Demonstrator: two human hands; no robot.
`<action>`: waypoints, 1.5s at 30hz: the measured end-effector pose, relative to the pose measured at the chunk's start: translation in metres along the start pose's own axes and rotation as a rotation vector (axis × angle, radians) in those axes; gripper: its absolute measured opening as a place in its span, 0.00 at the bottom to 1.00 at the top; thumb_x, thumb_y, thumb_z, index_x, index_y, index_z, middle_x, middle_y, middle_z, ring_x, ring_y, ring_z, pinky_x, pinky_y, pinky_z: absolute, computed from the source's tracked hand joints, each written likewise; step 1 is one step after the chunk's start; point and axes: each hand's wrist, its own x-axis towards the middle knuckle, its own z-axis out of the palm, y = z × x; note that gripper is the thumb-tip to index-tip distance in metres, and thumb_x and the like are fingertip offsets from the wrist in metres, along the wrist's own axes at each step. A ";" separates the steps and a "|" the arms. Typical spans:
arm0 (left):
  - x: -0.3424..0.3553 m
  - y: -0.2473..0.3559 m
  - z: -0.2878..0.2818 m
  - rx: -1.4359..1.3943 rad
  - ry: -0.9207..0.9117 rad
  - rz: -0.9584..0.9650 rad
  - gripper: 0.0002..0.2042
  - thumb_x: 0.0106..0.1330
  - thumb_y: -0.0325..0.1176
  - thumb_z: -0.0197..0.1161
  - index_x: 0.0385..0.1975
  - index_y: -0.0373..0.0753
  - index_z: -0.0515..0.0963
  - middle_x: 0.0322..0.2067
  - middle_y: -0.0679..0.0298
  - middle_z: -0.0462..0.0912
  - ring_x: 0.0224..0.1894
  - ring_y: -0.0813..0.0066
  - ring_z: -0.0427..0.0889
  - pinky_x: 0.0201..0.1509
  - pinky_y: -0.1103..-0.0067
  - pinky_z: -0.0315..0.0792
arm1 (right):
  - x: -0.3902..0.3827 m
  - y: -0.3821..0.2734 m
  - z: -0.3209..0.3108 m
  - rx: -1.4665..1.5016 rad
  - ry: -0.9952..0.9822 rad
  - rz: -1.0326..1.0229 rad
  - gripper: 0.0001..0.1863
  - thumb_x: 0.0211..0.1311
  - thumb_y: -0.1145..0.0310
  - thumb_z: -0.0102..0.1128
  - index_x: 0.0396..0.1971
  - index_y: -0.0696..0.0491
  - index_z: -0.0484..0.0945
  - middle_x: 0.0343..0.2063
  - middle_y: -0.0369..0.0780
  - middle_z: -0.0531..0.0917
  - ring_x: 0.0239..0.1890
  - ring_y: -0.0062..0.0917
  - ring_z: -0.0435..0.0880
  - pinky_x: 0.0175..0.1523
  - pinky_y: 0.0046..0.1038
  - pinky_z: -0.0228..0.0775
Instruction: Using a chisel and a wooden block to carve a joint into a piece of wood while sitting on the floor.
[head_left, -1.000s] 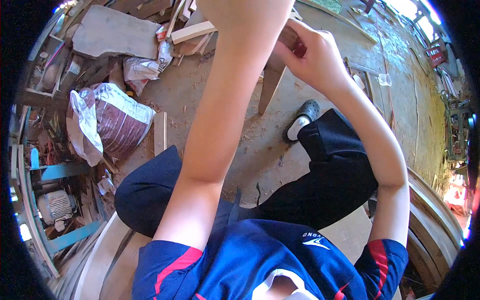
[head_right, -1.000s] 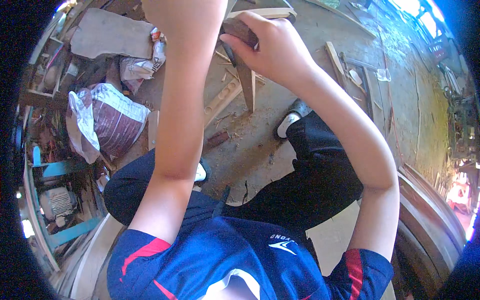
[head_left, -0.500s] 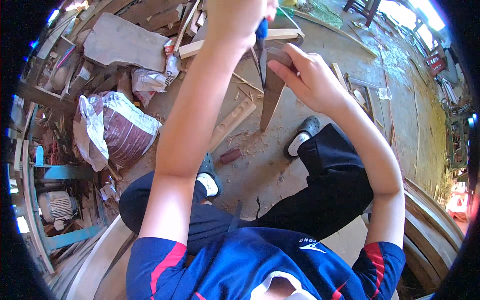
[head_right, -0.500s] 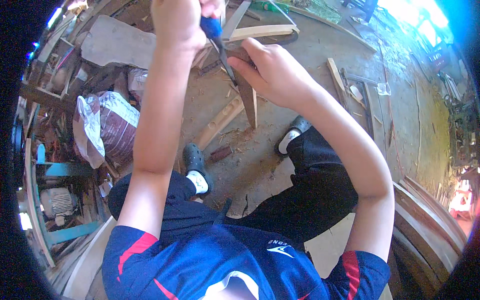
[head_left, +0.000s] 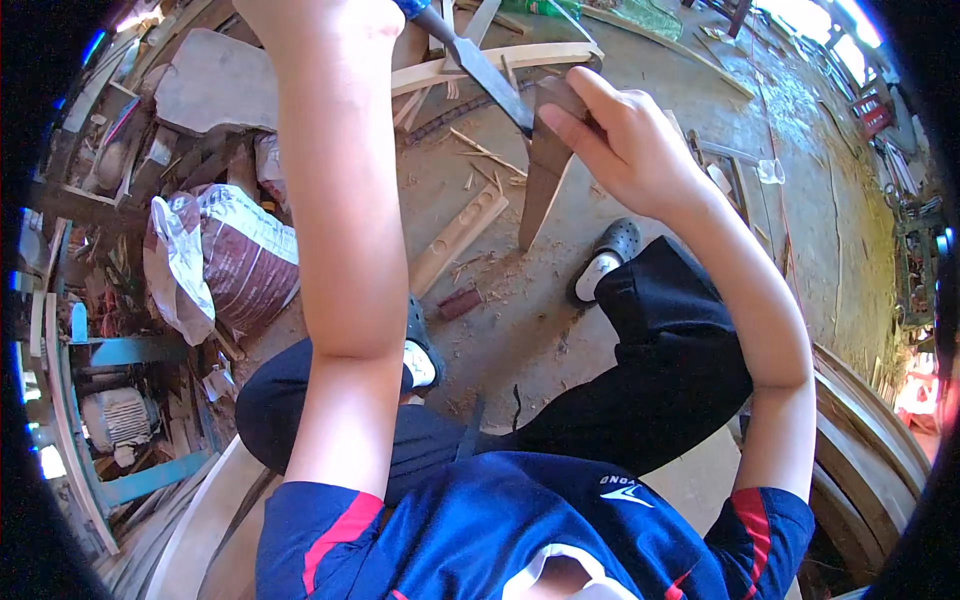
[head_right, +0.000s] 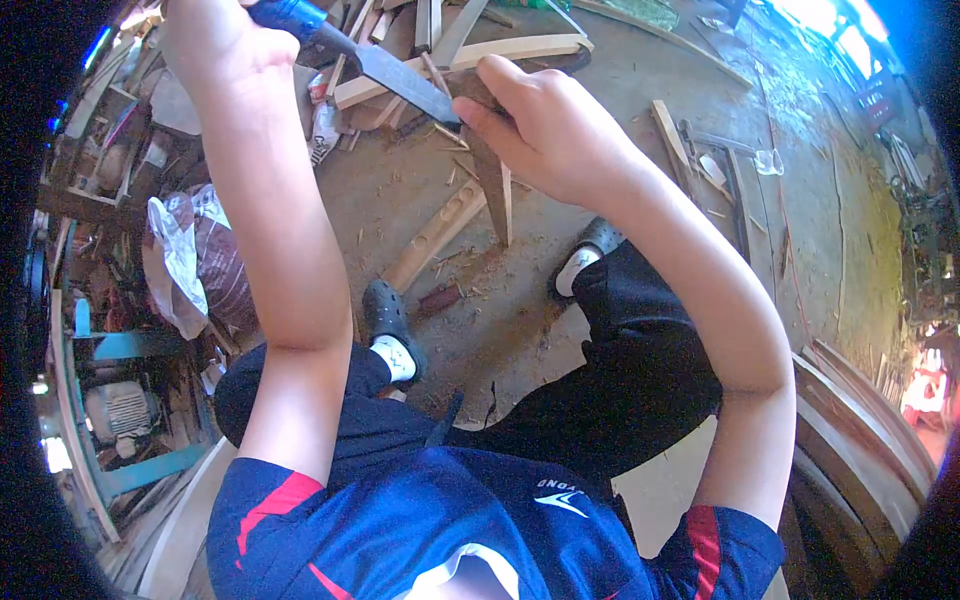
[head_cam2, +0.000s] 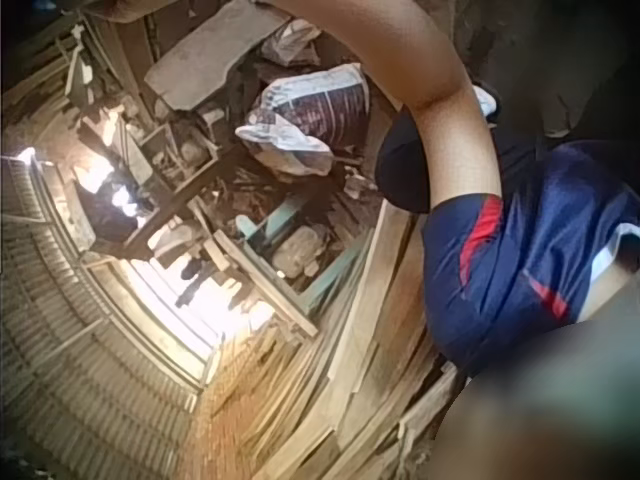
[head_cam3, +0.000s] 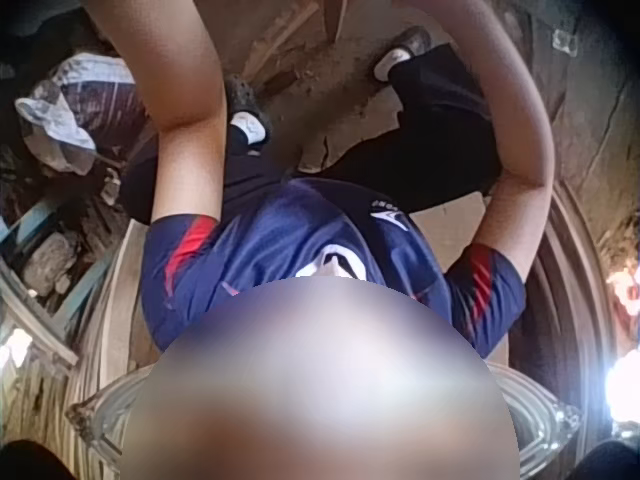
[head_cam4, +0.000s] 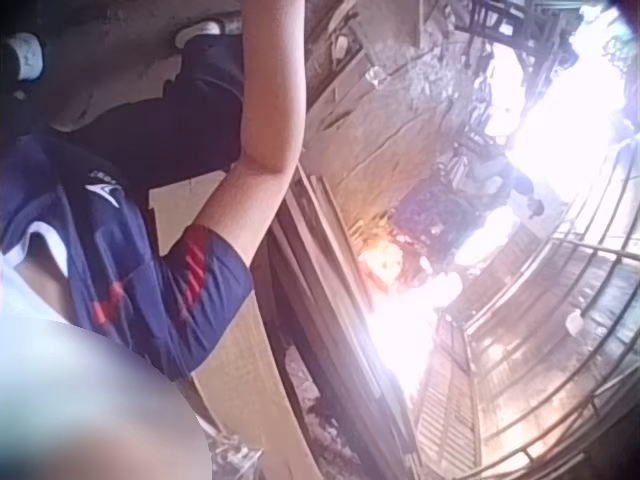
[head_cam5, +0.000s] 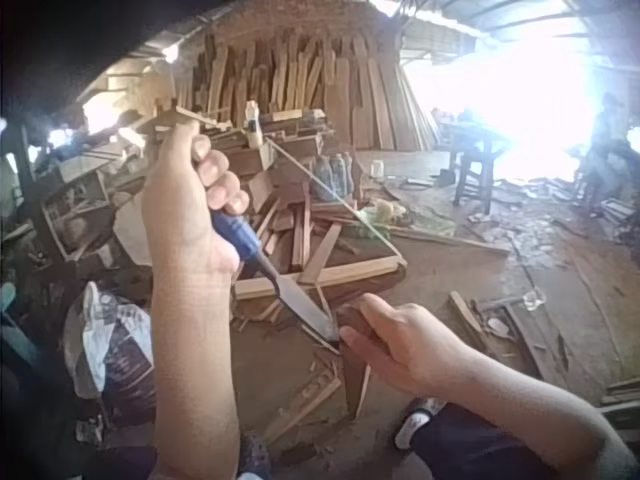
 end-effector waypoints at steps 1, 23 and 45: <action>-0.001 0.001 -0.001 -0.012 -0.006 0.008 0.13 0.65 0.39 0.53 0.18 0.48 0.63 0.12 0.78 0.58 0.11 0.87 0.56 0.17 0.86 0.54 | 0.000 -0.001 0.000 0.020 0.005 -0.002 0.16 0.64 0.61 0.51 0.26 0.57 0.62 0.13 0.50 0.71 0.21 0.49 0.73 0.25 0.40 0.63; -0.023 -0.002 0.019 0.036 -0.218 -0.043 0.15 0.63 0.35 0.52 0.13 0.45 0.62 0.09 0.74 0.62 0.08 0.86 0.56 0.11 0.84 0.52 | -0.004 -0.010 0.006 0.054 0.010 -0.038 0.16 0.64 0.62 0.52 0.26 0.57 0.60 0.12 0.49 0.69 0.20 0.49 0.71 0.24 0.39 0.60; -0.045 -0.022 0.010 0.170 -0.132 -0.001 0.19 0.64 0.35 0.50 0.09 0.45 0.61 0.07 0.74 0.60 0.06 0.87 0.58 0.08 0.86 0.52 | -0.003 -0.009 0.009 0.072 0.018 -0.081 0.14 0.63 0.63 0.54 0.30 0.59 0.64 0.14 0.48 0.69 0.18 0.44 0.69 0.24 0.34 0.61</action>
